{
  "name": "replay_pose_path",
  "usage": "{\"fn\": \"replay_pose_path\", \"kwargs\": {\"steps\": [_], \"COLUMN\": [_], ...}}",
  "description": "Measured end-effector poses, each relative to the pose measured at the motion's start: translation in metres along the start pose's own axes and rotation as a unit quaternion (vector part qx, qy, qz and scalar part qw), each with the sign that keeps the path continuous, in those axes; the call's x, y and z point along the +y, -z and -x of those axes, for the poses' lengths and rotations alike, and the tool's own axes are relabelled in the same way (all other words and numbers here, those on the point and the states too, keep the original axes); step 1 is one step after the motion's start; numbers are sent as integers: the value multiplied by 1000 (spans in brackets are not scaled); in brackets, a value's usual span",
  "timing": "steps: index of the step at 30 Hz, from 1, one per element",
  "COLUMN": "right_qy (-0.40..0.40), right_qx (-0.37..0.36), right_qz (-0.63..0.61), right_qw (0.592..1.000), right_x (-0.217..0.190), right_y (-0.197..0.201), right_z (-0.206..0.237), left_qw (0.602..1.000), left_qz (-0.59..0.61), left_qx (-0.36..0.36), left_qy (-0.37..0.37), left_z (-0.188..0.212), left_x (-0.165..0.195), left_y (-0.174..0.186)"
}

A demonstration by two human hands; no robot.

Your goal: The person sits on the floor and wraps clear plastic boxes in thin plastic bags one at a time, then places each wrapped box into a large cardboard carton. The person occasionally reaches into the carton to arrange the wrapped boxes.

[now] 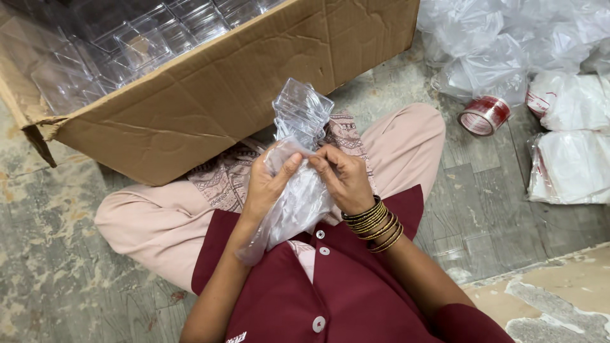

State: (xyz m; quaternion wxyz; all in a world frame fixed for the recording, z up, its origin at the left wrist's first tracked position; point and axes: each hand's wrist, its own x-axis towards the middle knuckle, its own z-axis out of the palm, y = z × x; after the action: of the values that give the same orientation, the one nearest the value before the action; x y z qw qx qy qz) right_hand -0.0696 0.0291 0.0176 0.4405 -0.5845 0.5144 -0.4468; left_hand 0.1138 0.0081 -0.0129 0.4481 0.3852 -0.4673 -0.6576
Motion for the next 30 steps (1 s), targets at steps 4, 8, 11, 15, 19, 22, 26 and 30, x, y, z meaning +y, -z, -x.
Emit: {"fn": "replay_pose_path", "kwargs": {"steps": [4, 8, 11, 15, 19, 22, 26, 30], "right_qy": [5, -14, 20, 118, 28, 45, 56, 28], "right_qx": [-2, -5, 6, -9, -11, -9, -8, 32], "right_qz": [-13, 41, 32, 43, 55, 83, 72, 76], "right_qw": [1000, 999, 999, 992, 998, 995, 996, 996], "right_x": [2, 4, 4, 3, 3, 4, 4, 7], "right_y": [-1, -2, -3, -3, -1, 0, 0, -4], "right_z": [-1, 1, 1, 0, -1, -1, -1, -1], "left_qw": [997, 999, 999, 997, 998, 998, 996, 998], "left_qz": [28, 17, -6, 20, 46, 47, 75, 9], "left_qx": [72, 22, 45, 70, 45, 50, 41, 63], "left_qy": [26, -21, 0, -3, -6, 16, 3, 3], "left_z": [-3, -2, -1, -1, -2, -2, -2, -4], "left_x": [-7, -9, -11, -6, 10, 21, 22, 7], "left_y": [0, 1, 1, 0, -4, -9, -9, -3]}}
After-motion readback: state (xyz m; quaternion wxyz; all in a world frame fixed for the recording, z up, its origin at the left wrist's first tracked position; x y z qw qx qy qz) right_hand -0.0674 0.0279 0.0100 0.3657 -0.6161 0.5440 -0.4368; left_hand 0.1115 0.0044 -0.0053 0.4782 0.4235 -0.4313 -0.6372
